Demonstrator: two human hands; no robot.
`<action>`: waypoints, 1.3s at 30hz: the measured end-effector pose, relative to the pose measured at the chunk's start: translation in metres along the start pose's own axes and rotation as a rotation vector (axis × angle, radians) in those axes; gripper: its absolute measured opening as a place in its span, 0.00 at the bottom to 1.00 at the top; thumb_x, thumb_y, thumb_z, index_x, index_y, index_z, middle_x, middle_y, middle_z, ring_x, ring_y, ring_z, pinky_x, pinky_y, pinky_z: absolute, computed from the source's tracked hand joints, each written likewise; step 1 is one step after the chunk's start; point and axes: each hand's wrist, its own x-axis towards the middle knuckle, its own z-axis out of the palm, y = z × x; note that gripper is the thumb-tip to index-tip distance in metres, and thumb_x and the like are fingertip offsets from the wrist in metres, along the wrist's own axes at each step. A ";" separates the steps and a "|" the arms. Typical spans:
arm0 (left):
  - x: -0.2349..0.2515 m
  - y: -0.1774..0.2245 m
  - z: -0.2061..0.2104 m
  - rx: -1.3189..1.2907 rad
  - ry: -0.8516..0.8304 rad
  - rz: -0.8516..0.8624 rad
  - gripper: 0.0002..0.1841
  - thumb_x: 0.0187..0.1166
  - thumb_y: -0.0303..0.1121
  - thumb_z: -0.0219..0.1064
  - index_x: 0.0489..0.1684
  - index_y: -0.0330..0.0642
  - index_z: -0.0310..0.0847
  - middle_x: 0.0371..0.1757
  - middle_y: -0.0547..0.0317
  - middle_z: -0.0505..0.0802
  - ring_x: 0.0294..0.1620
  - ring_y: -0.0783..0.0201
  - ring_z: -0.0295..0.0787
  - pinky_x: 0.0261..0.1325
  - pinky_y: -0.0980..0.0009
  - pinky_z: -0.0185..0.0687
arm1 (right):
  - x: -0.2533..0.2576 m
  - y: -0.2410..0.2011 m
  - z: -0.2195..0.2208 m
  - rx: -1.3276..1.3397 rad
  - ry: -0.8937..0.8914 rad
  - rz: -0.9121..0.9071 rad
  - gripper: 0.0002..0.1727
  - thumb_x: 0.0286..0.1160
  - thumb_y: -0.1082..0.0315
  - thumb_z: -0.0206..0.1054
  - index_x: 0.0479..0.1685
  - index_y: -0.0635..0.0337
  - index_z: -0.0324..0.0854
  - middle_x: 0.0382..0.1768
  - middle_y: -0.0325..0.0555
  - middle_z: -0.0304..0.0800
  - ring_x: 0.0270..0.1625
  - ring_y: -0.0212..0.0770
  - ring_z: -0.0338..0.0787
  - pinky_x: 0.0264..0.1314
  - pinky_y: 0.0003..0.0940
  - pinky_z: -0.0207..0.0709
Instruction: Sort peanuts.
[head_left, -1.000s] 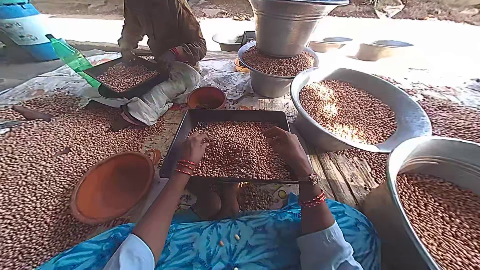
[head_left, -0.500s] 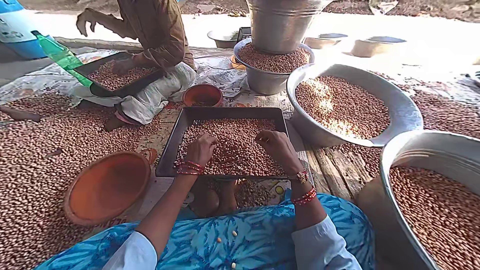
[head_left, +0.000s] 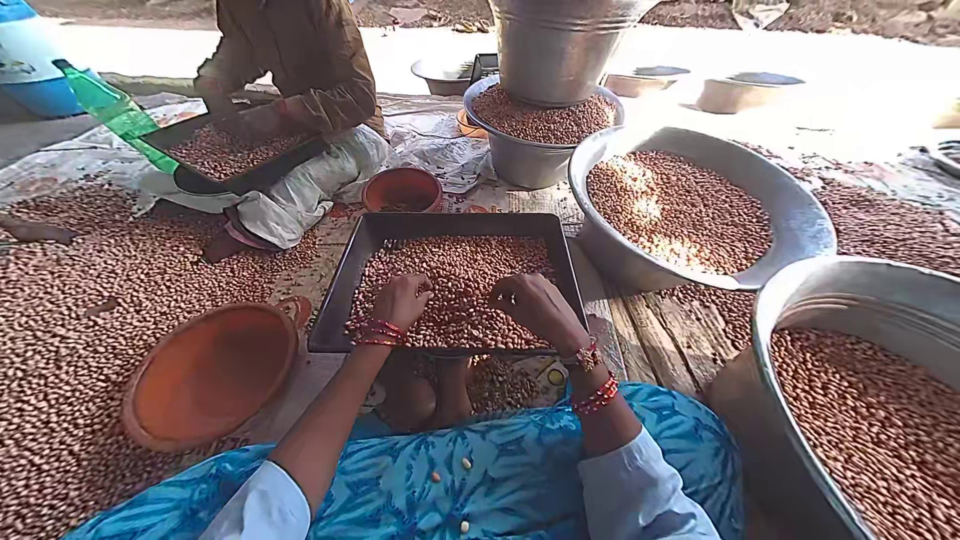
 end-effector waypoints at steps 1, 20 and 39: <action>0.000 -0.003 -0.001 -0.062 0.020 -0.001 0.15 0.87 0.34 0.65 0.63 0.34 0.87 0.52 0.36 0.93 0.55 0.42 0.89 0.67 0.44 0.77 | 0.001 -0.004 0.005 -0.024 -0.047 -0.029 0.14 0.82 0.60 0.66 0.52 0.59 0.91 0.45 0.53 0.95 0.52 0.54 0.93 0.59 0.59 0.79; -0.006 0.009 -0.003 0.230 -0.361 0.093 0.17 0.83 0.35 0.70 0.64 0.37 0.87 0.64 0.35 0.91 0.71 0.36 0.85 0.75 0.37 0.73 | 0.016 0.002 0.022 0.140 0.042 -0.084 0.15 0.77 0.65 0.65 0.56 0.63 0.86 0.37 0.49 0.88 0.38 0.43 0.85 0.48 0.43 0.77; -0.013 -0.058 -0.053 -0.707 -0.802 0.816 0.11 0.87 0.35 0.64 0.51 0.42 0.91 0.58 0.63 0.95 0.63 0.70 0.91 0.70 0.71 0.85 | -0.004 -0.019 0.007 0.443 -0.303 -0.505 0.14 0.80 0.69 0.70 0.60 0.65 0.87 0.53 0.50 0.95 0.51 0.38 0.94 0.59 0.36 0.87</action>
